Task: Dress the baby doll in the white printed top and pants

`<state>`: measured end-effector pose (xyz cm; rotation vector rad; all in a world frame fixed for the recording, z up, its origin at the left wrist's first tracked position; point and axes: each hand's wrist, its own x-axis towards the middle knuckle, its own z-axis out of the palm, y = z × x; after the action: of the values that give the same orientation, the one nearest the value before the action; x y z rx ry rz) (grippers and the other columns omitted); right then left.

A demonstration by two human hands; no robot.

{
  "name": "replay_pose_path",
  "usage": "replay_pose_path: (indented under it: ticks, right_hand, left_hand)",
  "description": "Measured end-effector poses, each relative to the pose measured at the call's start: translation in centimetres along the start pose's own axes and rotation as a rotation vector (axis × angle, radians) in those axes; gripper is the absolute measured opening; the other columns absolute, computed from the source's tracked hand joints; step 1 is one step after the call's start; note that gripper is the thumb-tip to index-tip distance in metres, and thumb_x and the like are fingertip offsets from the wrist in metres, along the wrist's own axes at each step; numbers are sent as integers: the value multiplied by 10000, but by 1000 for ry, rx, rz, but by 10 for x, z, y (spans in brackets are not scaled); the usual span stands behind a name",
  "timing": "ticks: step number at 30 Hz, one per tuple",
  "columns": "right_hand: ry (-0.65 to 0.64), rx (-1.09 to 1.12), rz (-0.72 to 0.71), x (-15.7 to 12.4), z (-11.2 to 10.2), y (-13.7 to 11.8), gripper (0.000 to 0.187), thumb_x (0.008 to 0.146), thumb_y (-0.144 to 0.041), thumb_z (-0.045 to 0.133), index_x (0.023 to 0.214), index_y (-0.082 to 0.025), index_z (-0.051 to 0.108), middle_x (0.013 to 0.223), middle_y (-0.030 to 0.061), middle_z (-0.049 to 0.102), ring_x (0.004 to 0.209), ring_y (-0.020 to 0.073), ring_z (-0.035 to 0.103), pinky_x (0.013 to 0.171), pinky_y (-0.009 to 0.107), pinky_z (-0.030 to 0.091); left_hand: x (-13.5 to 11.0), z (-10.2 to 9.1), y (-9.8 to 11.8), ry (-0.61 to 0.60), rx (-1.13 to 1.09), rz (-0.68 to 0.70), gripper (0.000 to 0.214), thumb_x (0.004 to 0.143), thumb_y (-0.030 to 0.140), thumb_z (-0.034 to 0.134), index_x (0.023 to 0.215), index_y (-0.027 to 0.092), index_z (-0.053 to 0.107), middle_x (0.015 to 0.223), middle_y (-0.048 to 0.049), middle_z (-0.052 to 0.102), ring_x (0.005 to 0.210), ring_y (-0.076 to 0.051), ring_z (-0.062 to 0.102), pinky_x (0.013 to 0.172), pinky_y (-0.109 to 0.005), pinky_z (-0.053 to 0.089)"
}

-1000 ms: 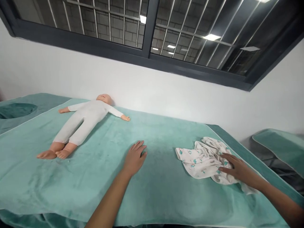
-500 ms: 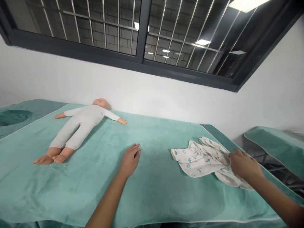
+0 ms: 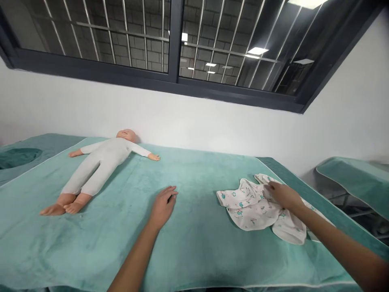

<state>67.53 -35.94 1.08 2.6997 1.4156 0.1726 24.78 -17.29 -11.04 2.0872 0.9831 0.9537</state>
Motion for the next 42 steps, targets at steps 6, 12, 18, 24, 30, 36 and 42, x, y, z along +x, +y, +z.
replay_pose_path:
  ticks: [6, 12, 18, 24, 30, 36, 42]
  right_hand:
    - [263, 529, -38, 11, -89, -60, 423, 914, -573, 367, 795, -210, 550, 780, 40, 612, 696, 183, 526, 621, 289, 357]
    - [267, 1233, -343, -13, -147, -162, 366, 858, -543, 559, 778, -186, 570, 784, 7, 558, 746, 144, 495, 743, 300, 414]
    - [-51, 1542, -637, -57, -164, -216, 357, 872, -520, 561, 801, -171, 543, 769, -11, 511, 732, 113, 484, 745, 289, 427]
    - [29, 1506, -643, -78, -180, -204, 366, 892, -523, 542, 759, -183, 518, 716, -25, 473, 661, 97, 425, 631, 235, 357]
    - [-42, 1396, -548, -66, -176, -169, 390, 817, -567, 620, 776, -184, 567, 705, -19, 512, 634, 107, 441, 589, 245, 332]
    - [-125, 1477, -595, -65, -158, -159, 380, 838, -549, 604, 793, -173, 575, 758, -6, 542, 694, 108, 471, 665, 251, 386]
    - [-344, 1540, -582, -88, -162, -157, 393, 837, -546, 609, 755, -174, 513, 643, -45, 404, 549, 71, 334, 502, 205, 268]
  left_hand:
    - [2, -6, 7, -28, -61, -27, 272, 895, 346, 486, 1042, 225, 681, 1277, -52, 638, 1261, -214, 526, 1129, -445, 367]
    - [-1, -6, 53, -101, -398, -151, 552, 850, 416, 578, 1342, 213, 433, 1392, -113, 528, 1287, -218, 499, 1113, -414, 373]
    - [6, -8, 127, 87, -452, 26, 982, 721, 367, 732, 1491, 248, 135, 1534, -115, 315, 1379, -247, 375, 1102, -352, 381]
    - [12, -48, 145, 191, 19, 61, 392, 779, 78, 428, 1088, 207, 634, 1093, -54, 689, 1037, -229, 621, 921, -349, 476]
    - [22, -122, 156, 276, 210, 66, 317, 826, 159, 438, 1016, 209, 688, 1046, -33, 721, 1027, -235, 625, 942, -352, 457]
    - [9, -178, 183, -284, 12, 59, 250, 796, 412, 586, 918, 243, 725, 938, -6, 733, 916, -223, 654, 811, -288, 515]
    - [0, -180, 178, -387, 55, 37, 290, 802, 482, 569, 848, 243, 726, 880, -19, 708, 823, -206, 636, 732, -269, 505]
